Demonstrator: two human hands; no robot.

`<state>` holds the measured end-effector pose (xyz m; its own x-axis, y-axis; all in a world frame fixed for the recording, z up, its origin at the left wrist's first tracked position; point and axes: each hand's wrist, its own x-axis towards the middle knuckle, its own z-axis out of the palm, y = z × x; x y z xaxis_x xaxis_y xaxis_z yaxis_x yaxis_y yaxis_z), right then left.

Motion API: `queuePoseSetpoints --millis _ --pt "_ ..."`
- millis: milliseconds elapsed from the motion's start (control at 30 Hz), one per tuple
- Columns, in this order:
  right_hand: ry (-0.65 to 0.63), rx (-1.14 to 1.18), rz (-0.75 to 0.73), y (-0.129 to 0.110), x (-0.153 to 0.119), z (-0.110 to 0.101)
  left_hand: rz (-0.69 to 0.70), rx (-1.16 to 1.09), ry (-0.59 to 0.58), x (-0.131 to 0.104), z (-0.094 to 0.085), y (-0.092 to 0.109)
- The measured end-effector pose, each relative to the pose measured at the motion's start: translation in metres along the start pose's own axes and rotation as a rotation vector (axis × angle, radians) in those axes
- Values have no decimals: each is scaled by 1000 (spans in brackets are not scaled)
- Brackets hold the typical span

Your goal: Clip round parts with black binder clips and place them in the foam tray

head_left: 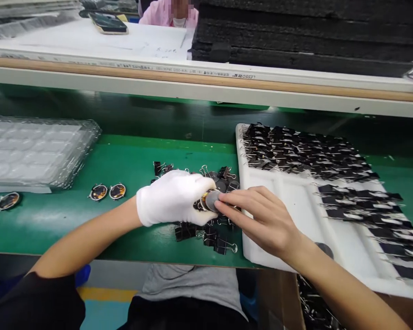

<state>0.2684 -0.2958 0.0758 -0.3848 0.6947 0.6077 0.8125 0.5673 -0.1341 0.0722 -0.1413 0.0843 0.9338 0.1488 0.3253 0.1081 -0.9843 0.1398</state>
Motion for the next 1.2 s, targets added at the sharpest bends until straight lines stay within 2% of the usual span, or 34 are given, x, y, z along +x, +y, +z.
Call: queuePoseSetpoints --millis 100,167,267,367,500,633,700,767,1033,1200 --pt "-60 27 -10 6 9 8 5 38 -10 -1 0 -5" --pt "-55 105 54 9 11 11 19 57 -17 -1 1 -7" --pt "60 295 306 6 11 19 29 91 0 0 3 -9" --pt "61 515 573 3 8 29 34 122 1 1 5 -9" --pt "55 736 753 3 3 38 15 102 -53 1 6 -11" --pt "124 987 873 8 2 38 -21 -177 -95 1 8 -15" --pt "179 1035 919 11 1 37 -26 -316 -72 1 8 -16" --pt "204 1070 944 13 0 38 -20 -353 -36 1 8 -15" --pt "195 1165 1005 11 -4 49 -10 -243 56 1 15 -10" --pt "264 1136 1031 12 -3 48 -86 -154 109 1 7 -5"
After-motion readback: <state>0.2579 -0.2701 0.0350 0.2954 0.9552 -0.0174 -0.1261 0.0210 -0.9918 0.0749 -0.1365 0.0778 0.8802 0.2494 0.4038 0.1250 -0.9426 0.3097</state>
